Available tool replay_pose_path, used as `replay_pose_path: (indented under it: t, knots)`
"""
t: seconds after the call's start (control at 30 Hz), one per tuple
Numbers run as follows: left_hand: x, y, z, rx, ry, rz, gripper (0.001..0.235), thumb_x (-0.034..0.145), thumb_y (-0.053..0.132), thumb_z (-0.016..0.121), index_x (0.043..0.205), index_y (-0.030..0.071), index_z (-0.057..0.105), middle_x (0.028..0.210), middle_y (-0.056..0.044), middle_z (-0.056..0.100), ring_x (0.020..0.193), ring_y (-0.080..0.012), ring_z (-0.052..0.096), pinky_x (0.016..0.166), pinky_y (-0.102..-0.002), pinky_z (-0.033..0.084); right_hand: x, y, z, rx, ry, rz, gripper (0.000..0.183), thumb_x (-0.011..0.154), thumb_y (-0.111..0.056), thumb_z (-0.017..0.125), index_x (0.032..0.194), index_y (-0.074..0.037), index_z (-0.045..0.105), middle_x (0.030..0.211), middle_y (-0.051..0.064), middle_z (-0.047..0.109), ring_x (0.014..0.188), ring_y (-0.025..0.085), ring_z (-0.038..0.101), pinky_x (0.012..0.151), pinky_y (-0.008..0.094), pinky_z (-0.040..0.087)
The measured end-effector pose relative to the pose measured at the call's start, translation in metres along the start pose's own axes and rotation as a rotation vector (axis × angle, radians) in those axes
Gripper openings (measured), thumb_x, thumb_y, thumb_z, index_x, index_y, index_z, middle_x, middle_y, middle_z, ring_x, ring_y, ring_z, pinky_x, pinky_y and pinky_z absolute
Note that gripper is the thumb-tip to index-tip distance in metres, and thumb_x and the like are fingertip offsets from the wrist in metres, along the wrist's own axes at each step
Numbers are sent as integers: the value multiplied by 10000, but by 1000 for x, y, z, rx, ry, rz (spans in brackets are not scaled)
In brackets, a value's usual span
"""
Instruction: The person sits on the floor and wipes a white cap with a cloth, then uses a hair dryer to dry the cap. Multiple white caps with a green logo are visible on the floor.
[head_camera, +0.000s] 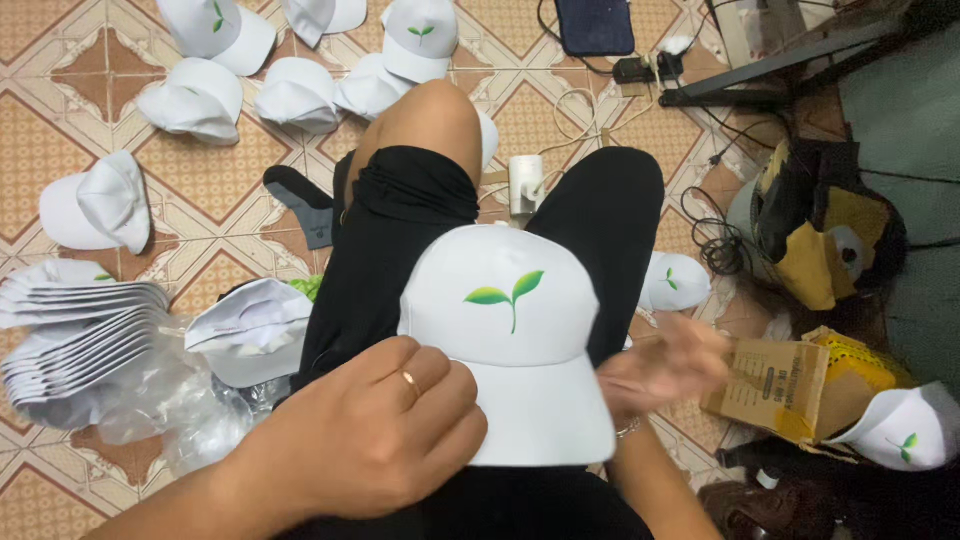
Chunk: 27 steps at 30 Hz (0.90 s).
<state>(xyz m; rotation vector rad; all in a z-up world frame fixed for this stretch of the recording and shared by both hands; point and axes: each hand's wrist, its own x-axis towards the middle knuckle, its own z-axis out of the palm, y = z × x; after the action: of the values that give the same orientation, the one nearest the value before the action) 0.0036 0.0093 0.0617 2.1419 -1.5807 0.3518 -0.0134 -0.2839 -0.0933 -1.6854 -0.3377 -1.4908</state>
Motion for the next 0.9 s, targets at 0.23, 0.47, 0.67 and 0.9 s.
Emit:
replay_pose_path:
  t: [0.23,0.47,0.67,0.9]
  knots:
    - [-18,-59,74,-270,310,-134,446,821,191,735,1188,14,553,1321,-260,560,1235,-407,570,1056,-468,459,-20,-27,1,117,-726,465,997,820,-367,860,1570,-25,299,1602,279,383,1482,352,458,1240,456,463]
    - [-20,-62,114,-507,320,-434,842,957,178,693,1583,-104,206,1597,-326,393,1495,-423,425,1235,-482,346,-17,-20,4,174,-709,536,1112,915,-271,834,1645,-21,34,1664,318,279,1511,365,452,1222,452,481]
    - [-9,-42,133,-260,476,-531,670,958,182,703,1474,-137,417,1418,-293,589,1323,-404,619,1106,-422,525,-23,-30,19,69,-625,518,1062,897,-328,801,1638,15,123,1676,325,239,1541,390,394,1215,482,487]
    - [-19,-51,137,-380,501,-617,687,924,217,735,1478,-86,465,1403,-272,632,1231,-355,696,1030,-382,563,-21,-31,28,227,-408,733,1078,876,-323,844,1607,28,132,1613,316,334,1466,373,454,1094,465,536]
